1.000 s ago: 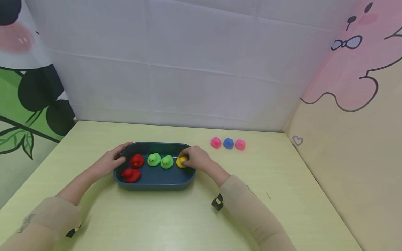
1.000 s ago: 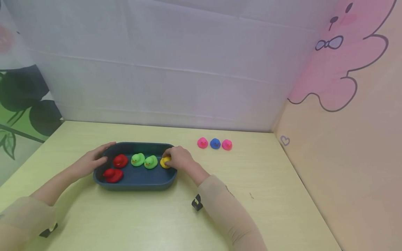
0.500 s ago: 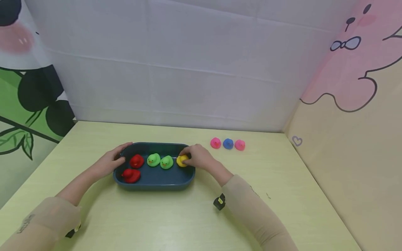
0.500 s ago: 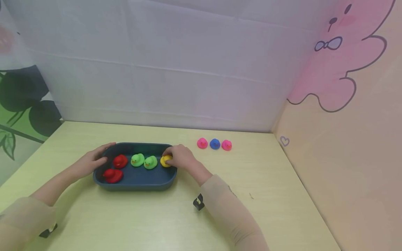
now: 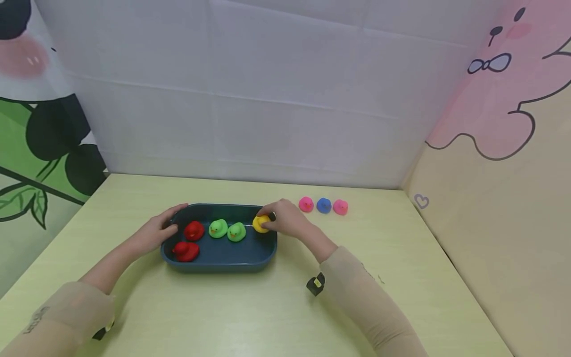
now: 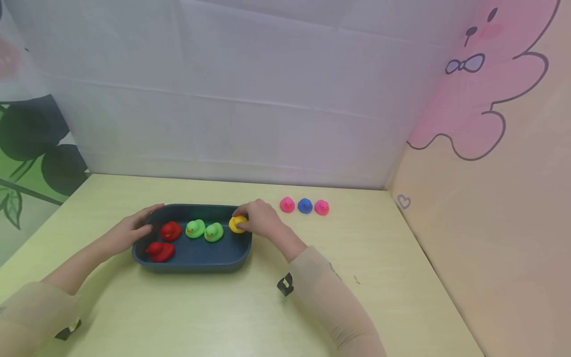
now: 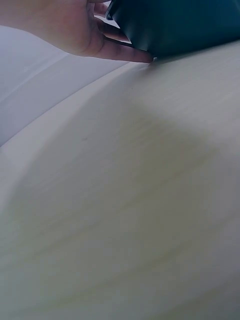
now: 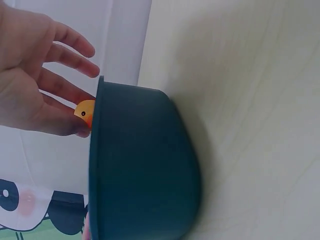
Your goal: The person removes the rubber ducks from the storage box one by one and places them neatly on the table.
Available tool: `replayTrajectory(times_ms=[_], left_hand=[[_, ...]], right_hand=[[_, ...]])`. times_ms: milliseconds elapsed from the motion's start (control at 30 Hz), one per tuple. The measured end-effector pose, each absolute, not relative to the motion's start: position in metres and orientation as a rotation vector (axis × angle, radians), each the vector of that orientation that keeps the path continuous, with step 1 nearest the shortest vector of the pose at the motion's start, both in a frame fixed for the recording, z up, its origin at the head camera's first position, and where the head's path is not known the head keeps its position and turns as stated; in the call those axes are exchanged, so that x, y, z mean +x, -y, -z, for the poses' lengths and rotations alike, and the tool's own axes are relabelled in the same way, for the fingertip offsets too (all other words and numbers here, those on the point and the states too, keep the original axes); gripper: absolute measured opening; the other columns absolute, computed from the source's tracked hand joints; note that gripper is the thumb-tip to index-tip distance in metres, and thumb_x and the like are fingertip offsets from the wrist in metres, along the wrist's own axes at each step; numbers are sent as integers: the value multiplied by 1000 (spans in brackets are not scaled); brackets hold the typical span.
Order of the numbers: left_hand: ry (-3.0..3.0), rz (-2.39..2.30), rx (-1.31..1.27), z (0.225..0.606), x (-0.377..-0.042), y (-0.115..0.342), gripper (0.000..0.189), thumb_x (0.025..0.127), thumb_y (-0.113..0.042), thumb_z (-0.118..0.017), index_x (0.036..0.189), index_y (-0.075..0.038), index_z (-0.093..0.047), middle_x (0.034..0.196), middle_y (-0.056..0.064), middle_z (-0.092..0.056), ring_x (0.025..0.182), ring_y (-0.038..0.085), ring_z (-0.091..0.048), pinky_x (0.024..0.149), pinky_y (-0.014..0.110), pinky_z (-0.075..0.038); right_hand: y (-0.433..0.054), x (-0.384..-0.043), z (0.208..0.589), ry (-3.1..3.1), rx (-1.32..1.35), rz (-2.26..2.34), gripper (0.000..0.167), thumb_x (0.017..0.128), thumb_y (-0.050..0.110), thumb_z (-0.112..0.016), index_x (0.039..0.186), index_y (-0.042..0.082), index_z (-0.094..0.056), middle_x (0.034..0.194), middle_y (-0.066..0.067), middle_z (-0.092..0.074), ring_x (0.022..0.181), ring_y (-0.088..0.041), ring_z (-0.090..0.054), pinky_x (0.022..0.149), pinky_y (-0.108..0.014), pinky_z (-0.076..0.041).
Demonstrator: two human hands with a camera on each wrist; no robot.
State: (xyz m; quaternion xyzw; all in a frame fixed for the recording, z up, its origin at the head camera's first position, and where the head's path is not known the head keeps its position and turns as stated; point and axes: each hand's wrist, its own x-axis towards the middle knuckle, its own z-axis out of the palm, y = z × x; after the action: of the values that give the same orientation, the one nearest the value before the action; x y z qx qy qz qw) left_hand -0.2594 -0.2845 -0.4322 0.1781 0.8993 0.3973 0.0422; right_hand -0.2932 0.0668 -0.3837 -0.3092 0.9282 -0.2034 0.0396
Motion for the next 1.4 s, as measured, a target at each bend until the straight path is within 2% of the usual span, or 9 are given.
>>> replayTrajectory(times_ms=[467, 800, 967, 1200, 1400], left_hand=[[-2743, -1214, 530, 432, -259, 285, 59, 94, -2, -45, 149, -6, -23, 148, 30, -25, 129, 52, -32, 100, 65, -31], [-2746, -1221, 545, 430, -259, 284, 59, 94, -2, -45, 149, -5, -24, 148, 30, -26, 129, 50, -32, 100, 64, -31], [-2747, -1218, 552, 429, -258, 284, 59, 94, -2, -45, 149, -5, -24, 149, 30, -25, 129, 52, -31, 100, 65, -30], [-2748, -1226, 552, 429, -258, 283, 59, 94, -2, -46, 148, -4, -25, 148, 30, -26, 127, 49, -34, 99, 63, -32], [-2746, -1226, 550, 429, -258, 284, 59, 94, -2, -45, 149, -4, -24, 148, 30, -25, 129, 51, -31, 100, 65, -30]], right_hand=[[-75, -288, 354, -2822, -1000, 622, 30, 85, 22, -71, 114, 12, -69, 110, -1, -70, 102, -20, -62, 85, -25, -50], [-91, -283, 324, -2906, -970, 622, 28, 85, 24, -71, 112, 16, -70, 105, 0, -69, 97, -19, -57, 75, -21, -49], [-98, -281, 313, -2926, -974, 623, 28, 85, 23, -72, 112, 15, -70, 104, 0, -69, 95, -17, -58, 77, -24, -50], [-109, -279, 299, -2923, -921, 658, 29, 84, 23, -72, 112, 15, -70, 105, 0, -69, 97, -18, -58, 79, -26, -51], [-121, -278, 287, -2960, -918, 660, 29, 84, 20, -72, 112, 13, -70, 106, -2, -70, 97, -20, -60, 80, -29, -52]])
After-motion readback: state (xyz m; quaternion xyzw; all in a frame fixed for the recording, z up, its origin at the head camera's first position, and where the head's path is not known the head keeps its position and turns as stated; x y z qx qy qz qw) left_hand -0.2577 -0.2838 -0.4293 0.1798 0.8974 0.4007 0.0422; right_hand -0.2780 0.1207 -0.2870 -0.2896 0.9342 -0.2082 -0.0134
